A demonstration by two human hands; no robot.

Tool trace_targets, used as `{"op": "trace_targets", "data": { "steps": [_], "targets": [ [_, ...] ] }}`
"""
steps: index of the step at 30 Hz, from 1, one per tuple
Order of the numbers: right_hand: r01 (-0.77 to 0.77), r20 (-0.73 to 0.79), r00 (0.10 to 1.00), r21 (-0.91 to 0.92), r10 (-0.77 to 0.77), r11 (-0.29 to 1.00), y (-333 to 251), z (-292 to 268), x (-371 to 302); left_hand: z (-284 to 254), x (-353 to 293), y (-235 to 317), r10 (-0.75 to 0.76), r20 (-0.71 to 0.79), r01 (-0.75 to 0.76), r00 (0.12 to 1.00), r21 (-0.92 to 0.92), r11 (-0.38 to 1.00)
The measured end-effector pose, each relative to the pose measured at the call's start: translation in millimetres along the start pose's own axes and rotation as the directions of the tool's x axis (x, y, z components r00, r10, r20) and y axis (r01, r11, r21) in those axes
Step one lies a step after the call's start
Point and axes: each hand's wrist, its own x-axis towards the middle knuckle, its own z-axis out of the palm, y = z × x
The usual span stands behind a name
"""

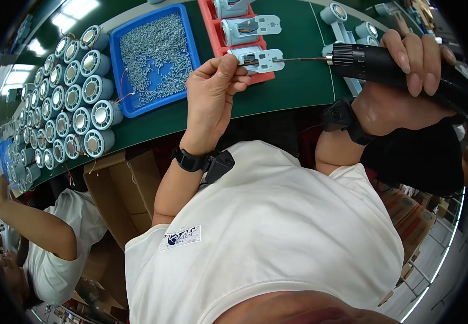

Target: Assemble electronic components using an electric screwdriver on a production line.

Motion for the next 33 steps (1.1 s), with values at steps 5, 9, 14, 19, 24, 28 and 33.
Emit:
{"op": "trace_targets", "data": {
  "steps": [5,9,14,19,24,28,33],
  "targets": [
    [0.213,-0.15,0.971,0.203,-0.184,0.956,34.3,34.5,7.1,2.5,-2.2,3.1,-0.032,0.021,0.033,0.999,-0.061,0.998],
    [0.251,-0.17,0.96,0.166,-0.223,0.954,36.2,35.1,9.1,4.0,-3.6,2.8,-0.02,-0.03,0.018,0.999,-0.075,0.997],
    [0.138,-0.026,0.99,0.247,-0.136,0.959,31.7,22.1,4.5,-1.4,-6.1,3.1,0.016,0.014,-0.015,1.0,-0.062,0.998],
    [0.188,-0.09,0.981,0.221,-0.172,0.957,39.3,33.9,10.5,-9.3,-4.7,4.5,-0.056,0.112,0.064,0.992,-0.071,0.995],
    [0.131,0.03,0.991,0.01,-0.131,0.991,23.3,35.3,14.2,-4.0,-15.3,18.9,-0.101,-0.03,0.101,0.994,0.003,0.995],
    [0.117,0.064,0.991,-0.028,-0.115,0.993,26.7,38.9,12.7,-27.9,-15.5,20.9,0.141,-0.062,-0.1,0.988,0.434,0.895],
    [0.099,0.136,0.987,-0.094,-0.085,0.991,34.7,46.8,16.1,-12.1,-16.4,20.1,0.307,0.098,-0.206,0.947,0.917,0.341]
  ]
}}
